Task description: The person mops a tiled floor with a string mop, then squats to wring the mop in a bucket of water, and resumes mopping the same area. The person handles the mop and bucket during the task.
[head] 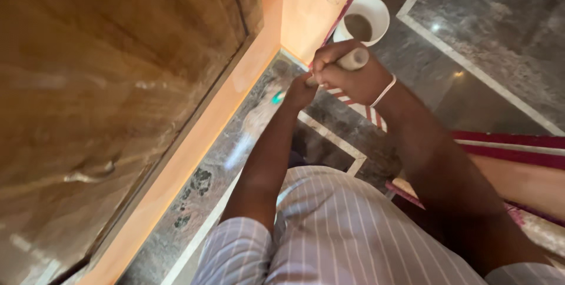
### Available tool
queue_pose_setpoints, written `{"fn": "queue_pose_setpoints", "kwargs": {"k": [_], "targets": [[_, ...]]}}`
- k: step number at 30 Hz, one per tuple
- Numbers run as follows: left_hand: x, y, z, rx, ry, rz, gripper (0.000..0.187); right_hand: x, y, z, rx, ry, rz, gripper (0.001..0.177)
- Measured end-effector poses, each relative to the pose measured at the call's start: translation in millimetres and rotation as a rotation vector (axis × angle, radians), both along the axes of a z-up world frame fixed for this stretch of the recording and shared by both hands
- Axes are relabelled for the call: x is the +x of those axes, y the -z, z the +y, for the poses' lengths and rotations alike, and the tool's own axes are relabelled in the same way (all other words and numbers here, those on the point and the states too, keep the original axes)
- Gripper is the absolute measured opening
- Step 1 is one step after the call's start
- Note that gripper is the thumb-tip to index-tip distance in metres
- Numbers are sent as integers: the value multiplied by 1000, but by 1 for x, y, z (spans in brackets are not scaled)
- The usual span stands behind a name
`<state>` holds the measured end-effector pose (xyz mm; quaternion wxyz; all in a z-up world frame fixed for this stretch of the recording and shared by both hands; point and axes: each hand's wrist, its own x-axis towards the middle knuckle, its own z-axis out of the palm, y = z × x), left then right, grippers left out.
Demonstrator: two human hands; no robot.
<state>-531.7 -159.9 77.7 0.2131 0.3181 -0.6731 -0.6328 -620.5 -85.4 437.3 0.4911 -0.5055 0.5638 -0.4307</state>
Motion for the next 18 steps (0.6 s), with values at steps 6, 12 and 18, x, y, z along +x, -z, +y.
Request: {"fn": "queue_pose_setpoints", "kwargs": {"k": [6,12,18], "targets": [[-51,-13,-13,18,49,153,29,-12,16,-11,-239,100,-115,3],[-43,-13,-3,72,80,-23,23,-59,19,3,-144,-10,33,8],[33,-27,29,-75,-93,-452,29,-41,26,-8,-141,-275,-52,14]]}}
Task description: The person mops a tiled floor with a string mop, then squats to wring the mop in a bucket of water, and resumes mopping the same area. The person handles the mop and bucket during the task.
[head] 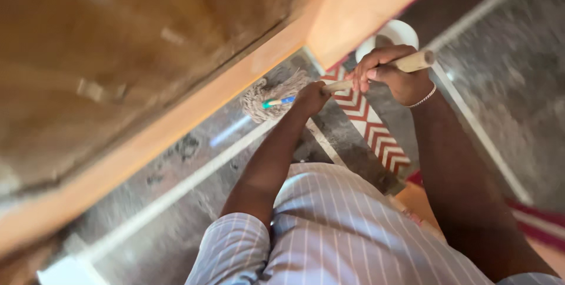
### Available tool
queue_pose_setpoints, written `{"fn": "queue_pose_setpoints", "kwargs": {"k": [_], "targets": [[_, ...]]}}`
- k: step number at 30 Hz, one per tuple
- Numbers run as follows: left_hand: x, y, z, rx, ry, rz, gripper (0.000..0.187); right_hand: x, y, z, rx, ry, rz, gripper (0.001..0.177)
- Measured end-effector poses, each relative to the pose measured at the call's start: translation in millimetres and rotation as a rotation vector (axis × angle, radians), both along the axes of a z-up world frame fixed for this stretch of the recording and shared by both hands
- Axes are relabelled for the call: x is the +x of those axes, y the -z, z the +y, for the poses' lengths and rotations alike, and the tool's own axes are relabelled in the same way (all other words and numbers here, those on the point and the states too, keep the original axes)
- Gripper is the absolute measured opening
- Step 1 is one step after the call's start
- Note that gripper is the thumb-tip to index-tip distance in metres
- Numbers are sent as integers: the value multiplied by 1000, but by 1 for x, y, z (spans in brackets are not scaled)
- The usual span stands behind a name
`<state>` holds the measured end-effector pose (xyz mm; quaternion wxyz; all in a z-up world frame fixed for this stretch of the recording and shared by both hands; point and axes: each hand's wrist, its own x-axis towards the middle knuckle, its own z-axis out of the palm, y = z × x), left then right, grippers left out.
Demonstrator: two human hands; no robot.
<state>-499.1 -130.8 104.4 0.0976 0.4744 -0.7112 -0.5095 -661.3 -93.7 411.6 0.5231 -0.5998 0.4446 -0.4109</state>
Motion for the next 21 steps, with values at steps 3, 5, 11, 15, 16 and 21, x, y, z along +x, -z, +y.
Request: {"fn": "queue_pose_setpoints", "kwargs": {"k": [3,5,11,15,16,21], "targets": [[58,22,26,-10,-174,-100,33,41,16,2,-38,-209,-202,12],[100,49,45,-42,-246,-161,37,78,31,14,9,-286,-227,14],[222,78,165,-211,-758,-91,33,171,71,72,-197,-546,-131,13],[250,65,222,-199,-937,-99,31,203,74,116,-224,-589,89,10],[252,67,227,-226,-951,-94,31,206,72,121,-240,-600,103,10],[226,71,224,-279,-902,31,27,197,27,129,-206,-657,216,13]]}}
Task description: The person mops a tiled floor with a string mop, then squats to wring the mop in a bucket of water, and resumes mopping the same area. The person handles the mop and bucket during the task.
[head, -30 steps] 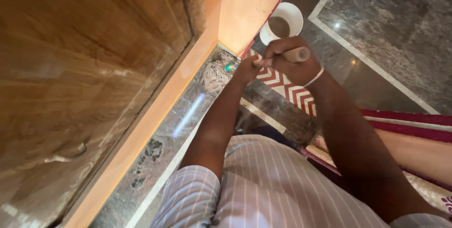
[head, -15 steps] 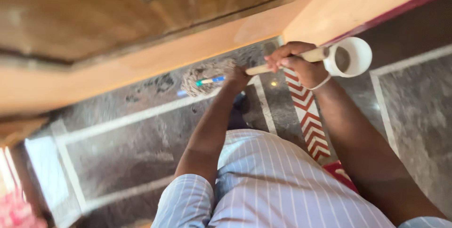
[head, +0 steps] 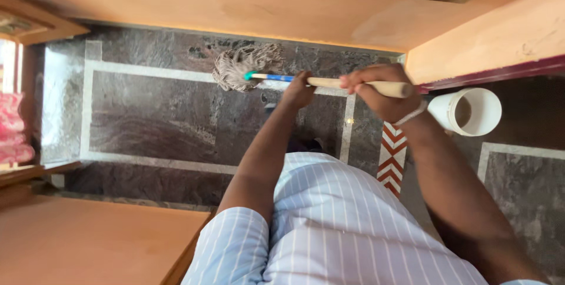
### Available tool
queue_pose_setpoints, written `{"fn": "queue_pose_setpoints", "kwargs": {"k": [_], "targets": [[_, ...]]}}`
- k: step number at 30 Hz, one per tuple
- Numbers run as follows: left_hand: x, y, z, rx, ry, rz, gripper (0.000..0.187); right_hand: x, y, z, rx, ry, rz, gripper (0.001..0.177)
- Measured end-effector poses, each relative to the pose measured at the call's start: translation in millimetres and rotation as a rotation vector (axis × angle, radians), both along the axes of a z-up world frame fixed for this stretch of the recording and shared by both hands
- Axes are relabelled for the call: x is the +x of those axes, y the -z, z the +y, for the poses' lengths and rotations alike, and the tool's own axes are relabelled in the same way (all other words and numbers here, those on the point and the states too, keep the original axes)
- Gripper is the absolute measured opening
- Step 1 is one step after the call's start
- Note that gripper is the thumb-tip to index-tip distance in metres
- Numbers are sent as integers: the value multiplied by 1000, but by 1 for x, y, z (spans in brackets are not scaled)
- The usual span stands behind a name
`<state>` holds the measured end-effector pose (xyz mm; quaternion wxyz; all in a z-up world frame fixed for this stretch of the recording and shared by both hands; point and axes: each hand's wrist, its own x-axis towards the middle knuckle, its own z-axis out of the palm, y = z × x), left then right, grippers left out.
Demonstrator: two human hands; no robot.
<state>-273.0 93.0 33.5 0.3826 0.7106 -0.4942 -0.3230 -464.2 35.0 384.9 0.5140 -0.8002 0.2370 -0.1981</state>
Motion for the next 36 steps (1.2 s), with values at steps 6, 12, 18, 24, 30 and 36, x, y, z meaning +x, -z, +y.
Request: {"fn": "queue_pose_setpoints", "kwargs": {"k": [6,12,18,24,30,36], "targets": [[8,-79,13,80,45,-8,18,42,-50,26,-85,-69,141,9],[119,-145,53,268,151,-146,19,139,-43,48,-19,-173,-17,8],[271,-124,125,254,-59,-161,20,286,-20,85,-43,-373,-49,7],[391,-64,206,335,-415,-153,26,415,30,139,50,-590,-88,9],[457,-31,299,340,-675,-226,30,499,58,200,47,-879,-119,11],[457,-69,335,415,-865,-119,27,564,42,181,215,-1068,-73,12]]}}
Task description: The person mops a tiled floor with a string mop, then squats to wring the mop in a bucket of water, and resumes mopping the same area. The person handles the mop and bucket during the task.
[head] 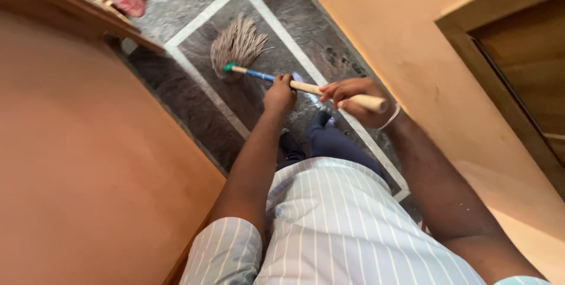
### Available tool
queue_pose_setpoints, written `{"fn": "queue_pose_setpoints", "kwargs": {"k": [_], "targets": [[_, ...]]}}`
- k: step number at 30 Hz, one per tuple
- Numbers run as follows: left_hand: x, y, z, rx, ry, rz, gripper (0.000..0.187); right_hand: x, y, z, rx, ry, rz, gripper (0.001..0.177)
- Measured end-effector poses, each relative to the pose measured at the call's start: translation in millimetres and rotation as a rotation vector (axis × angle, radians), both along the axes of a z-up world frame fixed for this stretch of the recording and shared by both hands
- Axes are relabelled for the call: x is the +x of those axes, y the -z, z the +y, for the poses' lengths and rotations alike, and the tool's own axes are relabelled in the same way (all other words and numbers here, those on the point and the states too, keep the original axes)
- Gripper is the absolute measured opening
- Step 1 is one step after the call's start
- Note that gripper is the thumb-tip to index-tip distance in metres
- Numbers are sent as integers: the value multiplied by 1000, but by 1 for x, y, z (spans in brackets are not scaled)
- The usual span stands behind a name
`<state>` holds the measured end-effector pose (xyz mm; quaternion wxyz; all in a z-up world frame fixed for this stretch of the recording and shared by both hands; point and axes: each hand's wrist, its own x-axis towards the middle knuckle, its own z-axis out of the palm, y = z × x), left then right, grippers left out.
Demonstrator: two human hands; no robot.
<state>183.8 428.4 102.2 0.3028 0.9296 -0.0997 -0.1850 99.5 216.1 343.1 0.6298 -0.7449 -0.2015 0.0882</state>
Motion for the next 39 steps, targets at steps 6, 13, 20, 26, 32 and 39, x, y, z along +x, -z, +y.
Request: {"fn": "queue_pose_setpoints", "kwargs": {"k": [6,13,20,26,32,39], "targets": [[-6,47,46,-19,-180,62,35,62,19,12,129,-56,221,14],[64,86,36,-163,-357,-38,25,163,4,15,-46,-138,146,12],[189,40,-41,-447,-335,-87,19,249,-73,2,-266,-104,57,10],[289,21,-108,-257,-153,-14,27,291,-76,-10,-534,-120,2,11],[324,-48,-106,-13,-30,26,28,340,-55,-50,-214,-269,-284,6],[317,-66,-58,64,-175,11,31,389,-32,-65,-32,-394,-70,10]]}}
